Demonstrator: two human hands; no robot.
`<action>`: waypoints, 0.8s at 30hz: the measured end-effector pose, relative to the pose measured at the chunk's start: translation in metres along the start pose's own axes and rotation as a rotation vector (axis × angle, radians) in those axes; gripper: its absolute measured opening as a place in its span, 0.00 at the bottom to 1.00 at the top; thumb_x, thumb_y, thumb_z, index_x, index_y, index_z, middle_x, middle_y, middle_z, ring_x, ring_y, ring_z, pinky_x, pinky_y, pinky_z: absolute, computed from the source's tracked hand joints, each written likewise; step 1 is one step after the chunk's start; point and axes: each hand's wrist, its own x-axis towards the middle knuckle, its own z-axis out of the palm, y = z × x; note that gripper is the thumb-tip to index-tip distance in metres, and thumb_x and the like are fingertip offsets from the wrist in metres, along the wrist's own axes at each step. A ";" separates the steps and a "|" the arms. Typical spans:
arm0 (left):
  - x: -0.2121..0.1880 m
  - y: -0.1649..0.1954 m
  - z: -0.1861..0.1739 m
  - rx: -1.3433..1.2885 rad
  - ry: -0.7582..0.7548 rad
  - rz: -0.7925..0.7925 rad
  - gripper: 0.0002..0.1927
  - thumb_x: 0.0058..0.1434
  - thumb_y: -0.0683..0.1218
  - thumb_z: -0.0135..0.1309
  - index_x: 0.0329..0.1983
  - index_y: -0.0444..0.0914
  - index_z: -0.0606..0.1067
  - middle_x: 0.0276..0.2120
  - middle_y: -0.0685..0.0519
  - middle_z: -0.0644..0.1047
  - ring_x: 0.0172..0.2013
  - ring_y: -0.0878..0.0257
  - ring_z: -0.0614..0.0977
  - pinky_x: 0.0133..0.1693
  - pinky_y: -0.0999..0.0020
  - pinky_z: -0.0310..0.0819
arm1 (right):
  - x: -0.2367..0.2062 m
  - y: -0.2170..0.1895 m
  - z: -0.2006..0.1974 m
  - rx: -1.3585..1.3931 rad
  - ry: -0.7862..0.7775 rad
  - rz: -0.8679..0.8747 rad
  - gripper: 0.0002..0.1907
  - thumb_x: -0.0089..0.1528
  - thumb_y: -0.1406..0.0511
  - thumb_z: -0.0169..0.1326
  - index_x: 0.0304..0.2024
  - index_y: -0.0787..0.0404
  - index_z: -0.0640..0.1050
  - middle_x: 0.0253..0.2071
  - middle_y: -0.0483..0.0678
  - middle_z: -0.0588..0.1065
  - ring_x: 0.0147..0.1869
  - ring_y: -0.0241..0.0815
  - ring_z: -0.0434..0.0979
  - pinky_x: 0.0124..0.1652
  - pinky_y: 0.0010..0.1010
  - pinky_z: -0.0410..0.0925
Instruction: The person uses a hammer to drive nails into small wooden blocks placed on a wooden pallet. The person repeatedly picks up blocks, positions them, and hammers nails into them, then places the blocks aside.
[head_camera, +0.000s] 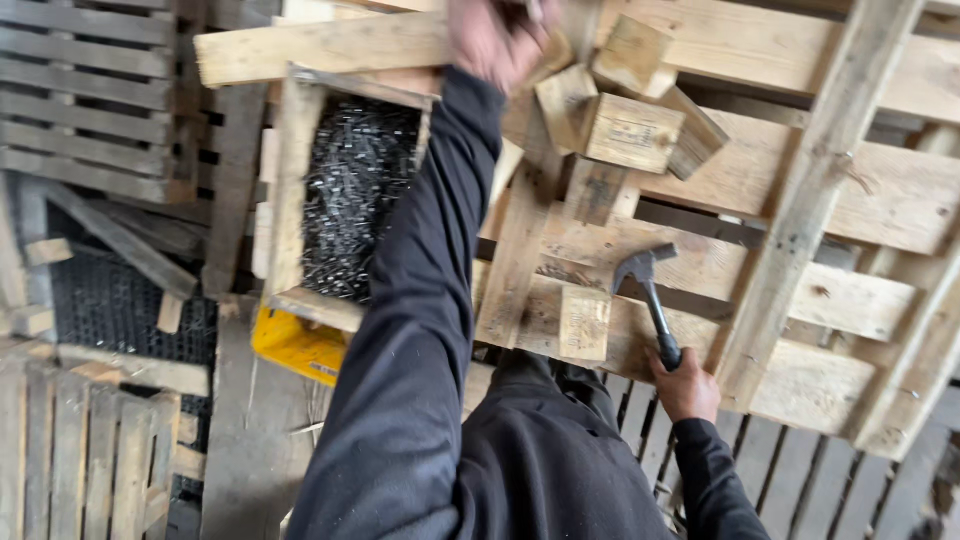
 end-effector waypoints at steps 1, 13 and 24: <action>-0.017 -0.006 -0.003 -0.118 -0.127 -0.062 0.31 0.74 0.61 0.37 0.62 0.29 0.63 0.51 0.37 0.72 0.35 0.53 0.80 0.32 0.66 0.75 | 0.001 -0.001 -0.001 -0.006 0.003 0.004 0.33 0.60 0.37 0.54 0.40 0.60 0.76 0.32 0.65 0.79 0.40 0.68 0.81 0.42 0.54 0.73; -0.175 -0.075 -0.080 -0.152 -0.277 -0.287 0.35 0.76 0.66 0.41 0.69 0.32 0.63 0.59 0.39 0.73 0.35 0.58 0.79 0.30 0.73 0.72 | 0.000 0.005 -0.003 0.041 0.102 -0.126 0.33 0.61 0.38 0.58 0.41 0.62 0.78 0.30 0.67 0.77 0.37 0.69 0.79 0.39 0.56 0.72; -0.337 -0.100 -0.136 0.957 0.406 0.195 0.41 0.62 0.61 0.61 0.67 0.32 0.61 0.63 0.40 0.67 0.62 0.47 0.73 0.60 0.44 0.77 | -0.001 0.007 -0.009 0.169 -0.050 -0.078 0.30 0.63 0.43 0.59 0.39 0.64 0.74 0.26 0.57 0.76 0.30 0.55 0.80 0.35 0.48 0.73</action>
